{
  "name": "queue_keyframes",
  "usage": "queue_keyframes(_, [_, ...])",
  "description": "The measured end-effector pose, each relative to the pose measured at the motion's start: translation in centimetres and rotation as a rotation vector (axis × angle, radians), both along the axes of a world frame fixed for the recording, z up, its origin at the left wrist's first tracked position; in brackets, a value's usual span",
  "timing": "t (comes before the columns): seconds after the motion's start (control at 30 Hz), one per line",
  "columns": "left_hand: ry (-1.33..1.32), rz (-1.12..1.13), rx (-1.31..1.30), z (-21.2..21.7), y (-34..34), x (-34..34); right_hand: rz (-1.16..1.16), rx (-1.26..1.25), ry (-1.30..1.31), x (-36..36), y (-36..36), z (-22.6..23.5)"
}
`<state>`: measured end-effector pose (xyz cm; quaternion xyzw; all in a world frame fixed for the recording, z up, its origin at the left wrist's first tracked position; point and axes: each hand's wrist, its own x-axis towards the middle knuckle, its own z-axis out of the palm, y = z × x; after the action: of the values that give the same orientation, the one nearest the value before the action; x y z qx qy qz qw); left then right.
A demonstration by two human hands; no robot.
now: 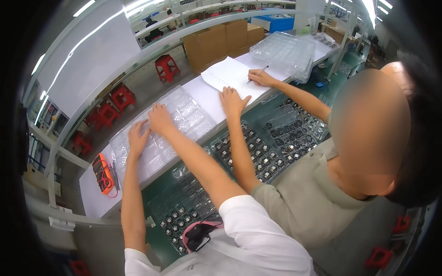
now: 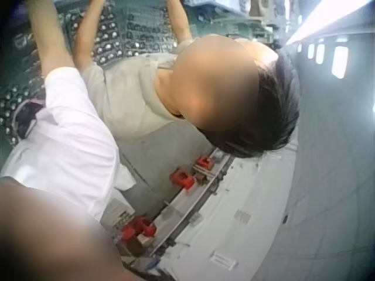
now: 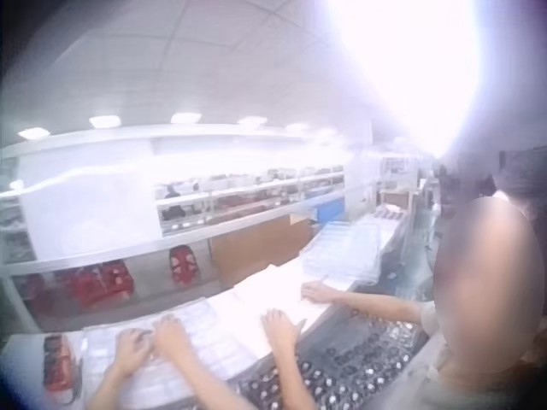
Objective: Inspecting trays of electronic components and documenting the findings on a piece of paper.
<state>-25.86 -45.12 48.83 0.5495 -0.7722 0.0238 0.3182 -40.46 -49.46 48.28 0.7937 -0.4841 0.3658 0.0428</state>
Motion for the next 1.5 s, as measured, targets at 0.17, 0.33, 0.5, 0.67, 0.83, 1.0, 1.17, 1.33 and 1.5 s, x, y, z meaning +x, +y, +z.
queue_keyframes(0.17, [0.039,-0.033,0.019,0.7,0.5,-0.5,0.093,0.009,-0.124,-0.8,-0.4,-0.3])
queue_keyframes(0.33, [-0.017,0.016,0.017,0.3,0.4,-0.7,0.167,-0.012,-0.174,-0.9,-0.9,-1.0])
queue_keyframes(0.5, [-0.038,0.081,0.041,-0.5,0.1,0.2,0.242,0.216,-0.082,-0.2,-1.1,-0.8])
queue_keyframes(0.67, [-0.088,0.094,-0.026,-0.3,-0.3,-0.6,0.23,0.173,-0.111,-1.1,-1.6,-0.8])
queue_keyframes(0.83, [0.013,0.067,0.006,-1.3,-0.6,1.0,0.28,0.258,-0.083,-0.8,-1.0,-0.4])
queue_keyframes(1.0, [-0.02,0.088,-0.032,-1.7,-0.3,1.0,0.246,0.159,0.01,-0.8,-0.9,-1.0])
queue_keyframes(1.17, [0.002,0.069,-0.013,-1.9,-0.5,1.4,0.24,0.15,0.022,-0.4,-0.9,-1.0])
queue_keyframes(1.33, [0.008,0.036,0.045,-1.9,-0.9,1.5,0.221,0.137,0.028,-0.7,-0.9,-0.9])
queue_keyframes(1.5, [-0.001,-0.033,0.119,-2.1,-1.2,2.5,0.217,0.177,0.054,-0.8,-1.0,-0.9])
